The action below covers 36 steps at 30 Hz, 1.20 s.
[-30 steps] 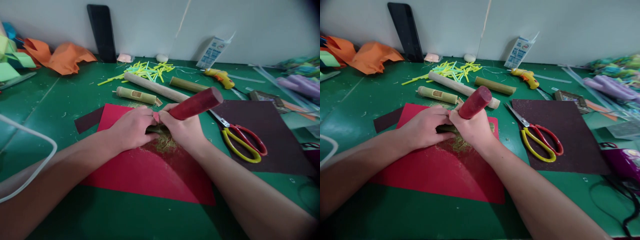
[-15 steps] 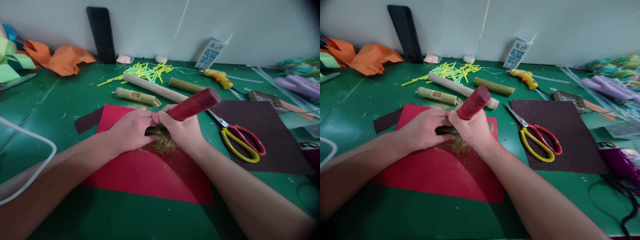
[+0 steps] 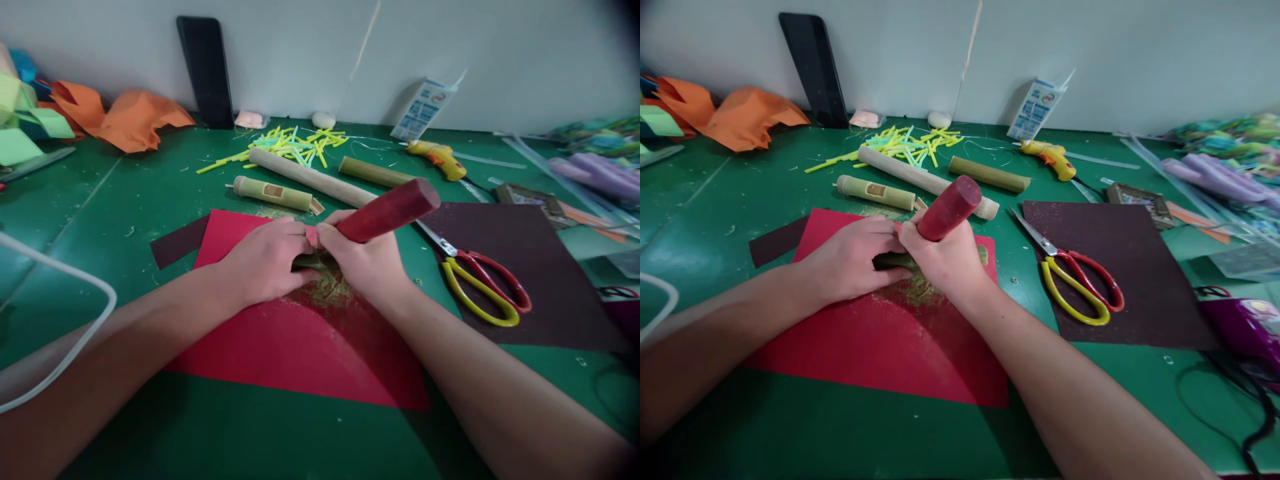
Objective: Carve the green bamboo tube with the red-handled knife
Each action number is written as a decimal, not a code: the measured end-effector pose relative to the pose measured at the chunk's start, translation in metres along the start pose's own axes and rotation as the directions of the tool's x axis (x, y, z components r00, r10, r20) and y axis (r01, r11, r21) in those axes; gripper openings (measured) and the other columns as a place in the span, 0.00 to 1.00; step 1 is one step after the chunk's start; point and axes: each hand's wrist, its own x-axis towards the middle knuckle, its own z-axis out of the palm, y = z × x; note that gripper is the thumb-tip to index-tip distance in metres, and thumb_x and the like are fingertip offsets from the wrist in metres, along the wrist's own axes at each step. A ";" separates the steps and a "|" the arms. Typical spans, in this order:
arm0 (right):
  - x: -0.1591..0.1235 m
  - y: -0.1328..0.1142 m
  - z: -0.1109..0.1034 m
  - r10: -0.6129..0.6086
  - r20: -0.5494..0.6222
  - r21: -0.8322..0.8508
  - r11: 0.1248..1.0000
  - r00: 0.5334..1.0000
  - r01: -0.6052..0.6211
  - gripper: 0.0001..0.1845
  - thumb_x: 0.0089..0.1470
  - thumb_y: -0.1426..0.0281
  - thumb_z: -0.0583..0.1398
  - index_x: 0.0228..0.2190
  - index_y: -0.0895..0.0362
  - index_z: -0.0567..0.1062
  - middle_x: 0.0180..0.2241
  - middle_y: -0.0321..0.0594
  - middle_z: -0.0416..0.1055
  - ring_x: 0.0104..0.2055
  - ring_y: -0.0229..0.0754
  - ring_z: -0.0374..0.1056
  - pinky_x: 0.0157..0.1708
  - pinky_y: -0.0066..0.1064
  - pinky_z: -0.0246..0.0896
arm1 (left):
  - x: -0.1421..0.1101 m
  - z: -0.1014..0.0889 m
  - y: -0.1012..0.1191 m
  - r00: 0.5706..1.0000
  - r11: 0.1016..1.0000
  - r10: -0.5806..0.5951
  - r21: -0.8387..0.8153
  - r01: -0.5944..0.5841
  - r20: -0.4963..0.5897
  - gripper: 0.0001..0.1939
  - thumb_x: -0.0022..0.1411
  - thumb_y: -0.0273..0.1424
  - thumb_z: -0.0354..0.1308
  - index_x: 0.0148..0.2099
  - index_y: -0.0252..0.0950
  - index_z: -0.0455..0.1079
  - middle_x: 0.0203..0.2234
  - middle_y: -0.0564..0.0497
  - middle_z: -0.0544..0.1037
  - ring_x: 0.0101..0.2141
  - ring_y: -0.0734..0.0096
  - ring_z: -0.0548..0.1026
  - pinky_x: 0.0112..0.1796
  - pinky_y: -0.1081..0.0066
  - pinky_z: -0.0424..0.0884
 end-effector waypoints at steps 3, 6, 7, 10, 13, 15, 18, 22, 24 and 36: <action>0.000 -0.003 -0.003 0.033 0.048 0.007 0.999 0.998 -0.033 0.11 0.45 0.74 0.59 0.16 0.55 0.66 0.16 0.29 0.59 0.21 0.32 0.53 0.21 0.28 0.47 | -0.001 0.001 -0.001 1.000 1.000 -0.022 0.005 0.022 0.007 0.08 0.63 0.32 0.63 0.43 0.35 0.77 0.39 0.45 0.80 0.42 0.59 0.75 0.44 0.60 0.71; -0.001 -0.002 -0.003 0.021 0.007 0.020 1.000 1.000 -0.021 0.12 0.46 0.74 0.59 0.15 0.55 0.66 0.15 0.29 0.58 0.20 0.31 0.51 0.20 0.29 0.46 | -0.001 0.001 -0.002 0.999 0.999 -0.037 0.033 0.037 0.007 0.09 0.64 0.34 0.63 0.42 0.34 0.77 0.37 0.45 0.79 0.41 0.58 0.74 0.43 0.60 0.71; -0.001 -0.001 -0.002 0.006 -0.015 0.019 1.000 1.000 -0.005 0.11 0.47 0.73 0.59 0.16 0.55 0.66 0.16 0.29 0.59 0.20 0.31 0.52 0.20 0.28 0.47 | -0.001 0.001 -0.001 0.999 0.999 -0.039 0.038 0.039 0.007 0.09 0.64 0.34 0.63 0.42 0.33 0.77 0.37 0.44 0.79 0.41 0.59 0.74 0.42 0.60 0.71; -0.002 0.002 0.001 -0.029 -0.034 -0.008 1.000 0.999 0.028 0.09 0.48 0.73 0.59 0.18 0.56 0.69 0.18 0.31 0.63 0.22 0.32 0.56 0.22 0.28 0.51 | 0.000 0.001 -0.001 0.999 0.999 -0.036 0.033 0.036 0.003 0.08 0.63 0.32 0.63 0.42 0.33 0.78 0.38 0.44 0.79 0.40 0.59 0.74 0.43 0.60 0.71; -0.001 0.003 0.001 -0.044 -0.027 -0.033 0.999 0.999 0.043 0.09 0.48 0.72 0.59 0.18 0.56 0.70 0.19 0.32 0.65 0.24 0.33 0.58 0.23 0.28 0.52 | 0.000 0.002 -0.001 1.000 1.000 -0.013 0.024 0.014 -0.017 0.07 0.62 0.31 0.64 0.42 0.33 0.77 0.40 0.44 0.80 0.40 0.59 0.74 0.42 0.60 0.71; -0.001 0.001 -0.001 -0.030 0.001 -0.033 0.999 1.000 0.030 0.09 0.47 0.73 0.59 0.18 0.56 0.68 0.19 0.31 0.64 0.24 0.33 0.57 0.23 0.28 0.51 | -0.001 0.001 -0.001 1.000 1.000 0.000 0.018 0.001 -0.021 0.07 0.62 0.31 0.64 0.42 0.34 0.77 0.40 0.45 0.80 0.41 0.60 0.75 0.43 0.61 0.71; 0.000 -0.002 -0.003 0.034 0.050 0.000 0.999 0.998 -0.034 0.10 0.45 0.74 0.59 0.16 0.55 0.66 0.16 0.29 0.60 0.21 0.32 0.54 0.21 0.29 0.48 | -0.001 0.001 -0.001 1.000 1.000 -0.015 0.008 0.015 -0.003 0.08 0.63 0.32 0.64 0.44 0.35 0.77 0.40 0.45 0.80 0.43 0.59 0.75 0.45 0.60 0.71; 0.000 -0.004 -0.003 0.044 0.001 0.025 0.999 0.999 -0.044 0.12 0.46 0.74 0.59 0.15 0.54 0.64 0.15 0.29 0.57 0.20 0.31 0.51 0.20 0.29 0.47 | -0.002 0.002 -0.001 1.000 0.999 -0.030 0.031 0.030 0.001 0.08 0.63 0.32 0.63 0.43 0.34 0.77 0.40 0.44 0.80 0.43 0.58 0.75 0.44 0.59 0.71; 0.000 -0.002 -0.002 0.010 -0.020 0.010 1.000 1.000 -0.010 0.12 0.48 0.74 0.59 0.16 0.55 0.65 0.16 0.29 0.58 0.20 0.32 0.52 0.21 0.29 0.47 | -0.002 0.002 -0.001 1.000 0.999 -0.025 0.041 0.025 -0.007 0.08 0.63 0.32 0.64 0.42 0.33 0.77 0.39 0.43 0.79 0.41 0.58 0.74 0.42 0.59 0.71; 0.001 0.000 -0.001 0.000 0.005 -0.024 1.000 1.000 0.000 0.11 0.49 0.73 0.60 0.18 0.56 0.68 0.18 0.29 0.60 0.22 0.31 0.53 0.22 0.30 0.47 | 0.000 0.000 -0.001 1.000 1.000 -0.004 0.027 0.005 -0.016 0.09 0.62 0.32 0.64 0.42 0.31 0.77 0.39 0.43 0.80 0.41 0.57 0.74 0.43 0.60 0.70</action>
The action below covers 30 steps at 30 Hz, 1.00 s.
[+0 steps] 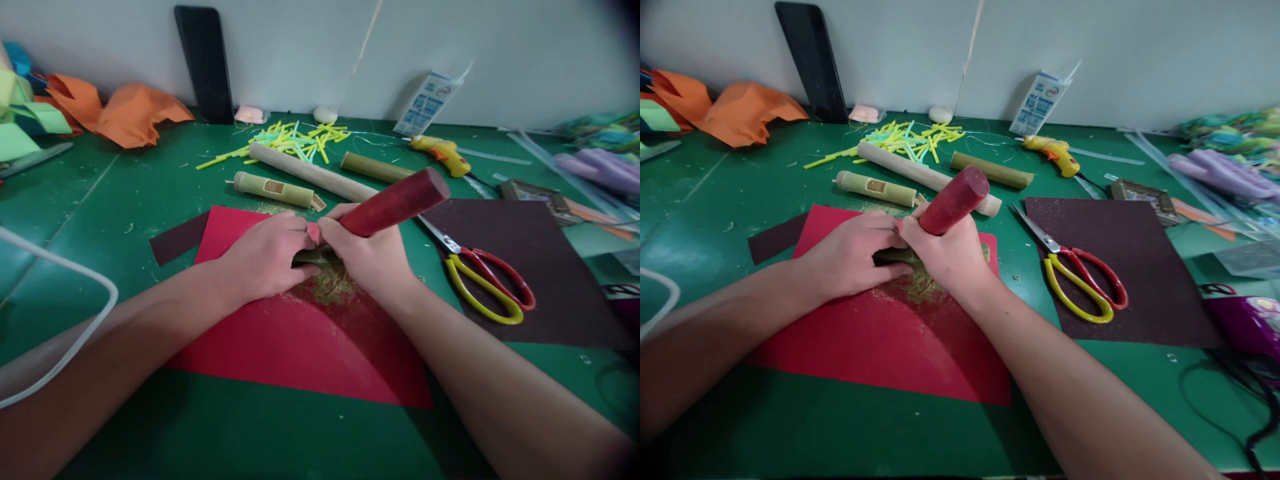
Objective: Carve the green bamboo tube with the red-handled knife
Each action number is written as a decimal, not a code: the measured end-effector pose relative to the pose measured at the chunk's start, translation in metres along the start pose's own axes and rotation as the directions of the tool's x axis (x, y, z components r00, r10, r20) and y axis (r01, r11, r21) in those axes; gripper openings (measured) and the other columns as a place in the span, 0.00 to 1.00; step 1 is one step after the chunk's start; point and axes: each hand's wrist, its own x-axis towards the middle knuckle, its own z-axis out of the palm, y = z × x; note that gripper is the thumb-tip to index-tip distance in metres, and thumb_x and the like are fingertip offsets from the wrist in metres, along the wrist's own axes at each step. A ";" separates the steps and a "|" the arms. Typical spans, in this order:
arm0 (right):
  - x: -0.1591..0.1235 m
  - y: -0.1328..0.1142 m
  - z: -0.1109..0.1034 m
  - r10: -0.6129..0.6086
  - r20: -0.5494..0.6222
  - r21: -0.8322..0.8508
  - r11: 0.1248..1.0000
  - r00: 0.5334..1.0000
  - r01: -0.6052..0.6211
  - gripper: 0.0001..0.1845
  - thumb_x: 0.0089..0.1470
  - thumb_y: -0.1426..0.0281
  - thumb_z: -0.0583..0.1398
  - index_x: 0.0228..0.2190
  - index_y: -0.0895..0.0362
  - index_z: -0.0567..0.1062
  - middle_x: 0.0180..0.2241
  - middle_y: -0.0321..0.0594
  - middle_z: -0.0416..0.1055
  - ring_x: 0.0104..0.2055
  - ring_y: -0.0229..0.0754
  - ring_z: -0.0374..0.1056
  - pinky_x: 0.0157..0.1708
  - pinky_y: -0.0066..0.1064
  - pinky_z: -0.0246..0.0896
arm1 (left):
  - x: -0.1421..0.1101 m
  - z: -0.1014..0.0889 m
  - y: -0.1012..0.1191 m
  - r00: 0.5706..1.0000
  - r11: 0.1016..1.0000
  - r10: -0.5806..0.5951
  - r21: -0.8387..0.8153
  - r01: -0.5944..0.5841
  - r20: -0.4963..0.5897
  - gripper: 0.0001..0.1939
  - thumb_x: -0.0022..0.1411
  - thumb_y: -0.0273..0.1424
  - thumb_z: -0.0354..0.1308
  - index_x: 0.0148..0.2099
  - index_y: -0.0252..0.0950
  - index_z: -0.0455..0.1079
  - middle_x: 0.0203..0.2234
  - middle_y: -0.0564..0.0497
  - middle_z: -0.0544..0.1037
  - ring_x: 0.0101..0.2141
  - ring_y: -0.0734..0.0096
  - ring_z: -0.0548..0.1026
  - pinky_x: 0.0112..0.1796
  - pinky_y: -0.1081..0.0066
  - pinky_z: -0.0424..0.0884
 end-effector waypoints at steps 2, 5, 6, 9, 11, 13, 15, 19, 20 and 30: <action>0.000 0.000 0.000 -0.001 0.004 0.009 1.000 1.000 0.001 0.10 0.49 0.73 0.60 0.18 0.56 0.68 0.18 0.29 0.61 0.23 0.31 0.54 0.22 0.29 0.48 | 0.000 0.000 0.000 1.000 1.000 -0.002 -0.004 0.002 0.001 0.09 0.62 0.31 0.64 0.42 0.31 0.78 0.39 0.43 0.80 0.41 0.57 0.74 0.43 0.60 0.70; 0.001 0.000 0.000 0.003 0.026 0.013 1.000 1.000 -0.003 0.10 0.48 0.73 0.61 0.18 0.56 0.68 0.19 0.30 0.62 0.23 0.32 0.55 0.23 0.29 0.49 | 0.000 0.001 0.000 1.000 1.000 0.003 -0.014 -0.003 -0.006 0.09 0.62 0.31 0.65 0.42 0.31 0.78 0.40 0.43 0.80 0.41 0.58 0.74 0.43 0.60 0.70; 0.001 -0.001 -0.001 0.007 0.038 0.009 1.000 0.999 -0.007 0.10 0.47 0.74 0.60 0.18 0.56 0.67 0.19 0.30 0.62 0.23 0.32 0.56 0.23 0.29 0.48 | 0.000 0.001 0.000 1.000 1.000 0.004 -0.018 -0.004 -0.007 0.09 0.61 0.31 0.65 0.43 0.32 0.78 0.41 0.43 0.80 0.41 0.57 0.74 0.43 0.60 0.70; 0.001 -0.003 -0.003 0.021 0.064 0.012 1.000 0.998 -0.021 0.11 0.46 0.75 0.59 0.17 0.55 0.65 0.17 0.29 0.60 0.22 0.31 0.54 0.21 0.29 0.46 | -0.001 0.001 0.002 1.000 1.000 -0.010 -0.029 0.010 0.004 0.10 0.62 0.31 0.65 0.44 0.32 0.78 0.41 0.44 0.80 0.43 0.57 0.74 0.44 0.60 0.70; 0.001 -0.005 -0.003 0.036 0.070 0.027 0.999 0.997 -0.038 0.11 0.45 0.75 0.59 0.16 0.55 0.64 0.16 0.28 0.58 0.20 0.31 0.53 0.20 0.30 0.44 | -0.001 0.001 0.002 0.999 0.999 -0.035 -0.031 0.035 0.014 0.10 0.63 0.32 0.64 0.45 0.32 0.78 0.40 0.44 0.80 0.43 0.57 0.74 0.45 0.60 0.70; 0.001 -0.005 -0.003 0.049 0.054 0.042 0.998 0.997 -0.051 0.12 0.46 0.75 0.58 0.16 0.54 0.64 0.15 0.28 0.57 0.20 0.30 0.51 0.20 0.30 0.43 | -0.002 0.001 0.003 0.999 0.999 -0.050 -0.019 0.051 0.020 0.10 0.62 0.32 0.64 0.45 0.32 0.78 0.40 0.43 0.80 0.43 0.57 0.74 0.44 0.60 0.71; 0.000 -0.004 -0.003 0.045 0.024 0.048 0.998 0.999 -0.046 0.13 0.47 0.75 0.58 0.15 0.54 0.63 0.15 0.28 0.56 0.19 0.30 0.51 0.19 0.30 0.43 | -0.002 0.001 0.002 0.999 0.999 -0.047 -0.002 0.047 0.019 0.10 0.62 0.32 0.64 0.43 0.31 0.78 0.39 0.43 0.80 0.42 0.57 0.74 0.43 0.60 0.71; -0.001 -0.001 -0.001 0.017 -0.008 0.033 0.999 1.000 -0.016 0.11 0.47 0.75 0.59 0.17 0.55 0.65 0.17 0.28 0.58 0.20 0.30 0.52 0.20 0.29 0.45 | -0.001 0.002 0.000 1.000 1.000 -0.027 0.006 0.027 0.009 0.09 0.63 0.32 0.64 0.42 0.31 0.77 0.39 0.43 0.80 0.42 0.57 0.75 0.43 0.59 0.71; -0.001 0.000 -0.001 0.014 -0.009 0.030 0.999 1.000 -0.014 0.11 0.48 0.75 0.59 0.17 0.55 0.66 0.17 0.28 0.58 0.20 0.30 0.52 0.20 0.29 0.45 | -0.001 0.002 0.000 1.000 1.000 -0.021 0.003 0.021 0.005 0.09 0.62 0.32 0.64 0.42 0.31 0.77 0.39 0.43 0.80 0.42 0.56 0.75 0.43 0.59 0.71; 0.002 -0.005 -0.003 0.028 0.065 0.029 0.999 0.997 -0.030 0.12 0.45 0.76 0.58 0.15 0.55 0.65 0.16 0.29 0.58 0.20 0.31 0.52 0.20 0.29 0.44 | -0.001 0.002 0.002 1.000 0.999 -0.028 -0.015 0.028 0.012 0.09 0.62 0.32 0.65 0.43 0.33 0.78 0.40 0.45 0.80 0.43 0.57 0.75 0.44 0.59 0.71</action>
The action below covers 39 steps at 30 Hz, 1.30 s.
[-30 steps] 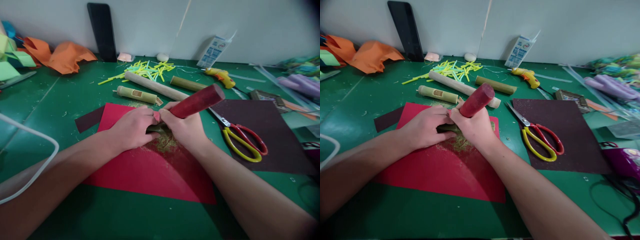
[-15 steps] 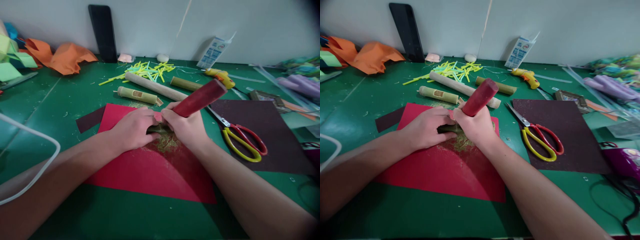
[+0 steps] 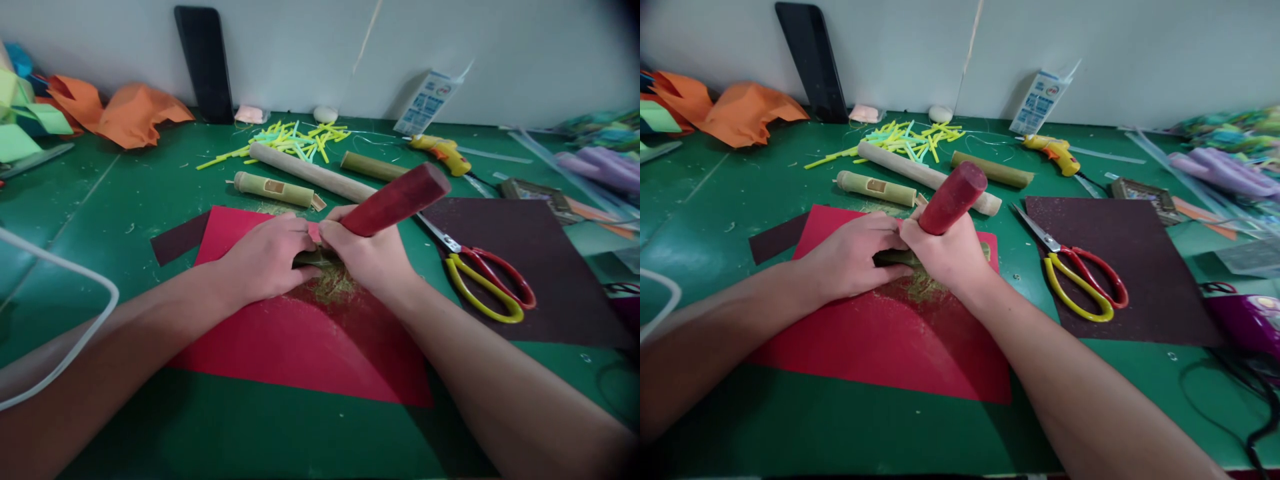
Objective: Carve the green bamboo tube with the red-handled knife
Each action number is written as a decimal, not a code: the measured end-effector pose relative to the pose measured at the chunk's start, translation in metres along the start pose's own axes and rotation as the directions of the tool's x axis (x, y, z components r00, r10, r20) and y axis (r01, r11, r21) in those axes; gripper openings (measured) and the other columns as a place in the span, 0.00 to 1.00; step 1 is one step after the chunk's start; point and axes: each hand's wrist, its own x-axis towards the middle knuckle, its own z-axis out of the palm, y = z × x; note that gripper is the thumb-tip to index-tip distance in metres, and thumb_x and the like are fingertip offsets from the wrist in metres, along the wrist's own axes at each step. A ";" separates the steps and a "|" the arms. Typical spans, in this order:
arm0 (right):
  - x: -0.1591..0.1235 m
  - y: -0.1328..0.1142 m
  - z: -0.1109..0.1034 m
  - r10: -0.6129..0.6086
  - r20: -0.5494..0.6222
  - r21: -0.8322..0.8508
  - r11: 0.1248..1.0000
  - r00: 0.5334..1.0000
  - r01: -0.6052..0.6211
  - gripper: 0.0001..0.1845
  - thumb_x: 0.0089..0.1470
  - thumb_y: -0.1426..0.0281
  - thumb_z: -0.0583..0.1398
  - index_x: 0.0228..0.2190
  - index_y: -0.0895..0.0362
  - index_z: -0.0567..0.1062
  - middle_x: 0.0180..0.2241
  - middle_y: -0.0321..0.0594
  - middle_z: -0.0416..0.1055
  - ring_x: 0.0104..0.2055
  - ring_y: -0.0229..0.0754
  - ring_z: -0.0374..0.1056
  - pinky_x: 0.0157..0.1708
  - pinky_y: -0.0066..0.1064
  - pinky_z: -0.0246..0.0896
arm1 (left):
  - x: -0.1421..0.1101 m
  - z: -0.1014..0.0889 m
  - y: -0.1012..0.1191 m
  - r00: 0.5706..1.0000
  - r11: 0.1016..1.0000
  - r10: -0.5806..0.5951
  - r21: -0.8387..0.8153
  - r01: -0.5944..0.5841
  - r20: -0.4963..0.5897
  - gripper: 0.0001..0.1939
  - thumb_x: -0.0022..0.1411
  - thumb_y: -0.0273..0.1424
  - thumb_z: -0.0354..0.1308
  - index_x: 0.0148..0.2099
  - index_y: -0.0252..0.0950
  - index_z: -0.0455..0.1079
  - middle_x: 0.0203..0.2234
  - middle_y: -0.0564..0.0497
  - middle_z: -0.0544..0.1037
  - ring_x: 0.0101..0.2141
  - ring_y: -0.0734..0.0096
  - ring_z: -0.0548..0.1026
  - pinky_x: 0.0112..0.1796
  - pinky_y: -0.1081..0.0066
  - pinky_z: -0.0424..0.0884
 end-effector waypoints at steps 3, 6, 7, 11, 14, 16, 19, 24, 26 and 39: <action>-0.001 -0.001 0.000 0.019 0.000 0.034 0.999 1.000 -0.019 0.12 0.45 0.76 0.58 0.14 0.55 0.64 0.14 0.28 0.56 0.19 0.31 0.51 0.19 0.29 0.43 | 0.000 0.000 0.000 1.000 1.000 -0.015 0.006 0.015 -0.004 0.10 0.63 0.32 0.65 0.44 0.32 0.78 0.39 0.44 0.80 0.43 0.57 0.75 0.44 0.60 0.71; -0.001 0.003 0.001 -0.011 -0.064 0.031 0.999 0.998 0.013 0.13 0.47 0.75 0.58 0.15 0.55 0.64 0.15 0.28 0.56 0.19 0.30 0.51 0.19 0.29 0.45 | 0.000 0.000 0.000 1.000 1.000 -0.001 0.026 0.001 0.000 0.09 0.63 0.32 0.64 0.42 0.31 0.77 0.38 0.44 0.80 0.41 0.58 0.74 0.43 0.60 0.71; -0.001 0.004 0.002 -0.024 -0.072 0.022 0.999 0.997 0.025 0.13 0.47 0.75 0.59 0.16 0.55 0.64 0.16 0.28 0.57 0.19 0.30 0.51 0.20 0.29 0.45 | 0.000 0.000 -0.001 1.000 1.000 0.002 0.031 -0.002 0.003 0.09 0.63 0.32 0.64 0.42 0.31 0.77 0.38 0.43 0.80 0.41 0.58 0.74 0.43 0.60 0.71; 0.000 0.007 0.003 -0.041 -0.068 -0.008 0.999 0.997 0.041 0.11 0.48 0.74 0.59 0.17 0.55 0.66 0.17 0.29 0.58 0.21 0.31 0.53 0.21 0.29 0.46 | 0.000 -0.001 -0.002 1.000 0.999 0.017 0.032 -0.017 -0.004 0.09 0.63 0.32 0.64 0.42 0.32 0.77 0.39 0.44 0.80 0.41 0.58 0.74 0.43 0.60 0.71; 0.000 0.007 0.003 -0.044 -0.059 -0.022 0.999 0.997 0.043 0.11 0.49 0.74 0.59 0.18 0.55 0.66 0.18 0.29 0.59 0.21 0.31 0.53 0.21 0.30 0.47 | 0.000 -0.001 -0.002 0.999 0.999 0.031 0.023 -0.030 -0.014 0.09 0.63 0.32 0.64 0.42 0.32 0.77 0.39 0.44 0.80 0.40 0.58 0.74 0.42 0.61 0.71; -0.001 0.007 0.003 -0.047 -0.059 -0.027 0.999 0.997 0.046 0.11 0.49 0.73 0.60 0.18 0.55 0.66 0.18 0.29 0.60 0.22 0.31 0.53 0.22 0.30 0.47 | 0.000 0.000 -0.002 0.999 0.999 0.032 0.027 -0.032 -0.015 0.09 0.63 0.32 0.64 0.42 0.31 0.77 0.39 0.44 0.80 0.41 0.58 0.74 0.42 0.60 0.71; -0.001 0.006 0.003 -0.047 -0.054 -0.028 0.999 0.997 0.046 0.11 0.49 0.72 0.60 0.19 0.56 0.67 0.19 0.30 0.61 0.23 0.32 0.55 0.22 0.29 0.48 | 0.000 0.000 -0.002 1.000 0.999 0.029 0.025 -0.029 -0.011 0.09 0.62 0.31 0.64 0.43 0.31 0.77 0.40 0.44 0.80 0.42 0.57 0.75 0.43 0.60 0.71; -0.002 0.002 0.000 -0.015 -0.004 -0.028 1.000 1.000 0.015 0.11 0.46 0.75 0.59 0.16 0.55 0.65 0.17 0.30 0.60 0.22 0.32 0.55 0.22 0.29 0.48 | 0.001 -0.001 -0.002 1.000 1.000 0.016 0.003 -0.016 0.001 0.10 0.63 0.32 0.64 0.45 0.33 0.78 0.41 0.44 0.80 0.43 0.56 0.75 0.44 0.59 0.71; -0.002 0.001 0.000 0.002 -0.005 -0.019 1.000 1.000 -0.003 0.12 0.45 0.76 0.58 0.16 0.55 0.64 0.16 0.29 0.58 0.21 0.32 0.53 0.21 0.29 0.46 | 0.001 -0.001 -0.002 1.000 1.000 0.006 0.004 -0.006 0.012 0.10 0.64 0.32 0.63 0.45 0.33 0.77 0.40 0.44 0.80 0.43 0.57 0.75 0.44 0.59 0.71; -0.001 0.007 0.002 -0.082 -0.051 -0.060 0.995 0.995 0.079 0.10 0.49 0.72 0.60 0.18 0.56 0.69 0.18 0.30 0.62 0.22 0.32 0.55 0.21 0.29 0.48 | 0.002 -0.001 -0.001 1.000 1.000 0.009 0.023 -0.010 0.019 0.08 0.63 0.31 0.63 0.43 0.32 0.77 0.41 0.43 0.79 0.44 0.57 0.75 0.46 0.58 0.71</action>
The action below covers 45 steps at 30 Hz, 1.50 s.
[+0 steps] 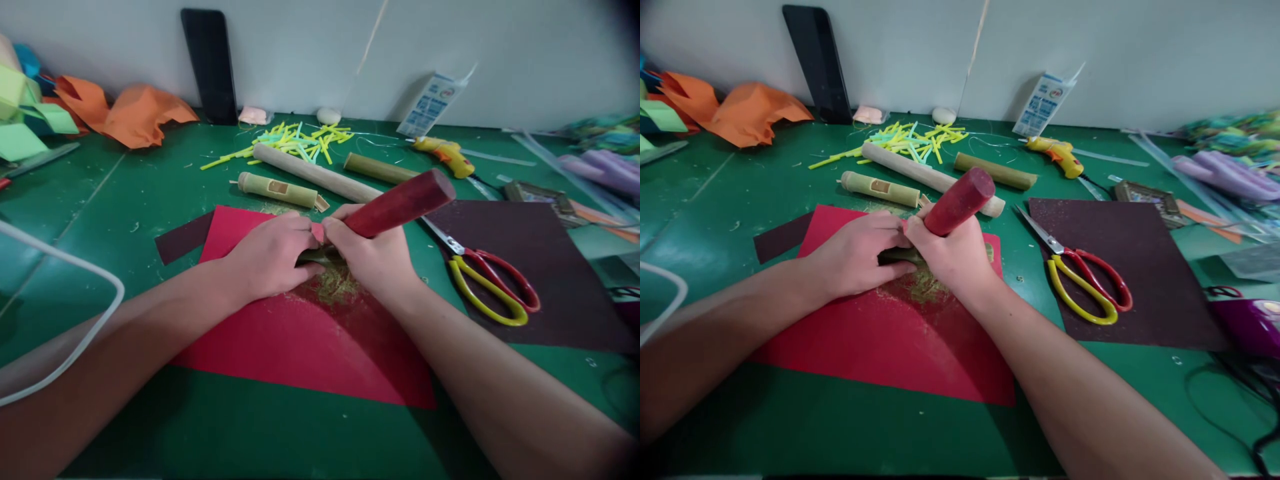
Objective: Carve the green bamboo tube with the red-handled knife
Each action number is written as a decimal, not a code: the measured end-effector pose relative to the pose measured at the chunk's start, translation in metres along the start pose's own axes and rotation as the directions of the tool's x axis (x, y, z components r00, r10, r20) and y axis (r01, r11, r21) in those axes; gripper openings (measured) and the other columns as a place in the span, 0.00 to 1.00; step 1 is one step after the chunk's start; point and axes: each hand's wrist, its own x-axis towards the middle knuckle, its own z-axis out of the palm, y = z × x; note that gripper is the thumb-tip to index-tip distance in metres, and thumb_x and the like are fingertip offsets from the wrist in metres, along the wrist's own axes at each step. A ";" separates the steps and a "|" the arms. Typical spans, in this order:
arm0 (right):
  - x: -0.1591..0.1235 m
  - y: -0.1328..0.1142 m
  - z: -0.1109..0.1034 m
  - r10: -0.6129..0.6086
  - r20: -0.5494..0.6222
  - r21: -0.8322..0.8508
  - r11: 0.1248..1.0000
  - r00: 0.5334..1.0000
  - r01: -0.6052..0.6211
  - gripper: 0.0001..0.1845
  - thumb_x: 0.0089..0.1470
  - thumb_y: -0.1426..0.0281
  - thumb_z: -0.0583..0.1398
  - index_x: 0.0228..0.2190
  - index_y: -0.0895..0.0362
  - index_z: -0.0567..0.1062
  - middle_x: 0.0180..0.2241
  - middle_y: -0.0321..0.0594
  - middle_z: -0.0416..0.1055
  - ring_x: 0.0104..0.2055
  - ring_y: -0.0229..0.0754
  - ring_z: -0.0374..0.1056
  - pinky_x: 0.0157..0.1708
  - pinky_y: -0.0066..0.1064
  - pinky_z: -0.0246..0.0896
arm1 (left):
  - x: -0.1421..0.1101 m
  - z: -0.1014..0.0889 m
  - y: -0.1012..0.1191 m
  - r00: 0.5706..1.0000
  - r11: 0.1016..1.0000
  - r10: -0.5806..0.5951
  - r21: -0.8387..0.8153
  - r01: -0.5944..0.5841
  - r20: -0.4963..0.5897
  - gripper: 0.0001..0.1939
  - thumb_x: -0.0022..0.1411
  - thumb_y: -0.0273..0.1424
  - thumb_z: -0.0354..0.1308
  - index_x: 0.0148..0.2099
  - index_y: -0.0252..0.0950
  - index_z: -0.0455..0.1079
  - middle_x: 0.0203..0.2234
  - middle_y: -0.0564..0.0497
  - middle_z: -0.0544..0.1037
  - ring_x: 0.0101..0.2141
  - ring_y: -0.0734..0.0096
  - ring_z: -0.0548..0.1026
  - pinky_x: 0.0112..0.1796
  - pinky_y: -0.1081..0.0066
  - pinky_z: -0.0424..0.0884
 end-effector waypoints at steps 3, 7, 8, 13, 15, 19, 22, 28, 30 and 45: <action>0.000 0.000 0.000 0.007 -0.016 0.000 1.000 1.000 -0.007 0.10 0.49 0.71 0.60 0.19 0.56 0.70 0.18 0.30 0.62 0.22 0.32 0.55 0.21 0.29 0.48 | 0.000 0.001 0.000 1.000 1.000 0.003 0.007 -0.003 -0.007 0.08 0.63 0.31 0.63 0.43 0.32 0.76 0.40 0.43 0.79 0.43 0.57 0.75 0.46 0.58 0.71; -0.001 -0.001 0.000 0.001 -0.008 0.000 1.000 1.000 -0.001 0.10 0.50 0.70 0.61 0.19 0.56 0.70 0.19 0.31 0.63 0.22 0.32 0.55 0.22 0.29 0.48 | 0.000 0.001 0.000 1.000 1.000 0.007 0.020 -0.006 -0.029 0.07 0.62 0.32 0.63 0.41 0.33 0.75 0.39 0.44 0.79 0.41 0.59 0.74 0.44 0.60 0.71; -0.001 -0.001 -0.001 0.000 0.001 -0.002 1.000 1.000 0.000 0.10 0.50 0.70 0.61 0.19 0.56 0.70 0.19 0.31 0.63 0.22 0.32 0.55 0.22 0.29 0.48 | 0.000 0.001 0.000 1.000 1.000 0.006 0.018 -0.005 -0.029 0.08 0.62 0.32 0.64 0.41 0.33 0.76 0.39 0.44 0.79 0.41 0.59 0.74 0.43 0.60 0.71; -0.001 -0.002 -0.001 0.019 0.015 0.016 1.000 1.000 -0.019 0.10 0.50 0.70 0.61 0.19 0.56 0.70 0.19 0.31 0.64 0.22 0.32 0.55 0.22 0.29 0.48 | -0.001 0.001 0.001 1.000 1.000 -0.004 0.027 0.005 -0.025 0.08 0.62 0.32 0.64 0.41 0.33 0.75 0.40 0.44 0.79 0.41 0.58 0.74 0.43 0.61 0.71; -0.001 -0.002 -0.002 0.024 0.015 0.014 1.000 1.000 -0.024 0.10 0.50 0.70 0.61 0.19 0.56 0.70 0.19 0.31 0.64 0.22 0.32 0.55 0.22 0.29 0.48 | -0.002 0.001 0.002 1.000 0.998 -0.021 0.060 0.022 -0.021 0.09 0.61 0.33 0.65 0.42 0.34 0.74 0.40 0.44 0.79 0.42 0.57 0.75 0.43 0.61 0.70; -0.004 0.000 -0.002 0.007 0.010 0.015 1.000 1.000 -0.007 0.10 0.50 0.70 0.60 0.19 0.56 0.70 0.19 0.31 0.63 0.23 0.33 0.56 0.23 0.30 0.50 | -0.005 -0.002 0.008 0.998 0.982 -0.065 0.181 0.063 0.004 0.13 0.60 0.38 0.65 0.40 0.33 0.75 0.37 0.44 0.79 0.41 0.54 0.75 0.41 0.58 0.70; -0.006 -0.001 -0.002 0.023 -0.004 0.013 1.000 1.000 -0.023 0.10 0.50 0.69 0.61 0.19 0.56 0.70 0.20 0.31 0.64 0.24 0.33 0.57 0.24 0.30 0.51 | -0.005 -0.006 0.014 0.997 0.966 -0.074 0.249 0.066 0.023 0.12 0.61 0.37 0.63 0.38 0.31 0.74 0.35 0.42 0.78 0.40 0.51 0.75 0.40 0.55 0.71; -0.011 -0.007 -0.005 0.047 0.032 0.010 0.999 0.998 -0.047 0.11 0.51 0.68 0.62 0.19 0.55 0.69 0.19 0.31 0.64 0.23 0.34 0.57 0.24 0.30 0.51 | -0.004 -0.009 0.020 0.991 0.979 -0.109 0.183 0.093 0.080 0.10 0.62 0.31 0.62 0.44 0.32 0.75 0.40 0.42 0.80 0.45 0.52 0.75 0.46 0.55 0.72; -0.012 -0.008 -0.006 0.037 0.062 0.006 0.999 0.997 -0.038 0.11 0.51 0.68 0.62 0.20 0.55 0.70 0.20 0.32 0.65 0.24 0.34 0.58 0.24 0.30 0.52 | -0.004 -0.009 0.021 0.992 0.979 -0.101 0.186 0.085 0.078 0.11 0.61 0.30 0.62 0.46 0.32 0.74 0.41 0.43 0.80 0.46 0.53 0.75 0.46 0.56 0.73; -0.009 -0.005 -0.007 0.058 0.048 0.068 0.996 0.997 -0.061 0.10 0.51 0.70 0.62 0.19 0.56 0.72 0.18 0.31 0.65 0.20 0.32 0.56 0.20 0.30 0.48 | -0.004 -0.009 0.023 0.995 0.973 -0.086 0.221 0.071 0.056 0.09 0.58 0.30 0.67 0.41 0.32 0.75 0.40 0.43 0.79 0.44 0.53 0.75 0.41 0.59 0.74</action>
